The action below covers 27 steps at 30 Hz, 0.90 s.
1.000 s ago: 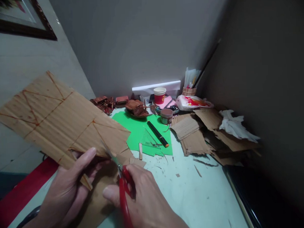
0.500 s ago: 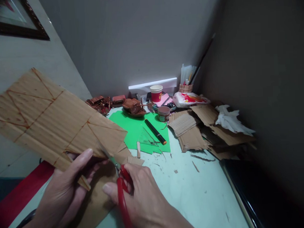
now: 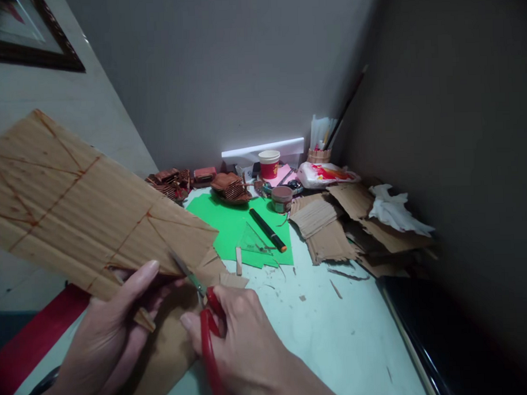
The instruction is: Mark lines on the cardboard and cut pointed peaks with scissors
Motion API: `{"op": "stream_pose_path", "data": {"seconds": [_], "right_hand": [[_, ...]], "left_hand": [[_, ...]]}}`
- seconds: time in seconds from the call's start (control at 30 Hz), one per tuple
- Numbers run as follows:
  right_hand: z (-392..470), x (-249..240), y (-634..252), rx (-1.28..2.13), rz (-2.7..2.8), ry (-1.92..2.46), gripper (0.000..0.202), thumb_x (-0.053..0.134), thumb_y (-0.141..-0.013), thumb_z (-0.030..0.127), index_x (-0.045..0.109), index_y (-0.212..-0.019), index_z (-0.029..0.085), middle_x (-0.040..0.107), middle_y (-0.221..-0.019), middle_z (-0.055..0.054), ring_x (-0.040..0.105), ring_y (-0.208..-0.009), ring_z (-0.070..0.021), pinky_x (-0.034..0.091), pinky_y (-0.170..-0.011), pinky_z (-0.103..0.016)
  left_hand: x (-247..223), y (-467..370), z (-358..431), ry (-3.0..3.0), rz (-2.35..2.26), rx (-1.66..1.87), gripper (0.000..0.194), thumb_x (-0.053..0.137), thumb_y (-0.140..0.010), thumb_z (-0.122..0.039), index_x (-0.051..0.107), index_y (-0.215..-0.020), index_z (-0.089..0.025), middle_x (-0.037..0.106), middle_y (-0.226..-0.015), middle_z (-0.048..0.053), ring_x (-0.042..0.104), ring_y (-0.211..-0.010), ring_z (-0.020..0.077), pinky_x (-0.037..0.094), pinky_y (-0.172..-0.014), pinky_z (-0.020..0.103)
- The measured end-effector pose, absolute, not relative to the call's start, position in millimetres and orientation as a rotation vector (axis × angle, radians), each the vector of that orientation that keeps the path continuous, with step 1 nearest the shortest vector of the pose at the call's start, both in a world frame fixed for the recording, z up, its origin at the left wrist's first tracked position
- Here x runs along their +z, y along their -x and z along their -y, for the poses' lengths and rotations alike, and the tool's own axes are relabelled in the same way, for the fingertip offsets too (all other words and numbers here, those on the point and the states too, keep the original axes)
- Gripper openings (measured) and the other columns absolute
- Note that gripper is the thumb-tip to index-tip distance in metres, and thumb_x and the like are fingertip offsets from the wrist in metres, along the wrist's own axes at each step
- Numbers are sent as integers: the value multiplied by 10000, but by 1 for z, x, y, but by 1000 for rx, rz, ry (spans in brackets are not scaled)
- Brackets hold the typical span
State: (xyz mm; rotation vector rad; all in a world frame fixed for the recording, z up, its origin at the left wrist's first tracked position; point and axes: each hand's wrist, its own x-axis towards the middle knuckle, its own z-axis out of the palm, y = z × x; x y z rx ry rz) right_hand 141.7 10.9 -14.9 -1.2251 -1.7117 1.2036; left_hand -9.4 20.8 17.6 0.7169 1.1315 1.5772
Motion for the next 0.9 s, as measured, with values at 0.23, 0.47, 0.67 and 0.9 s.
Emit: {"op": "stream_pose_path", "data": {"seconds": [0.23,0.47,0.67,0.9], "right_hand": [[-12,-20,-141,1157,1748,1219,288,543,-868,344,402,-643,230,435,-589,46,393,-552,-121,301,-516,-266],[-15,-25,-139,1109,1780,1222,326,473,-897,390,407,-617,236,467,-565,18,415,-532,-133,313,-523,-282],[-20,-28,-138,1097,1779,1212,347,474,-927,364,396,-617,227,438,-567,33,393,-534,-119,291,-521,-272],[-22,-30,-141,1016,1731,1233,371,462,-931,394,365,-614,230,430,-576,24,415,-561,-130,300,-537,-273]], "left_hand": [[17,10,-23,-739,-1134,1556,334,915,-649,-306,783,-932,-189,804,-884,6,755,-756,176,640,-754,213],[23,9,-26,-711,-1138,1563,368,955,-544,-282,779,-845,-165,799,-814,22,755,-739,207,648,-681,222],[22,7,-29,-685,-1098,1554,333,935,-583,-245,766,-857,-159,793,-794,-4,741,-700,181,629,-665,189],[29,12,-32,-602,-876,1541,344,862,-628,-351,766,-891,-152,795,-925,84,745,-894,272,652,-754,316]]}}
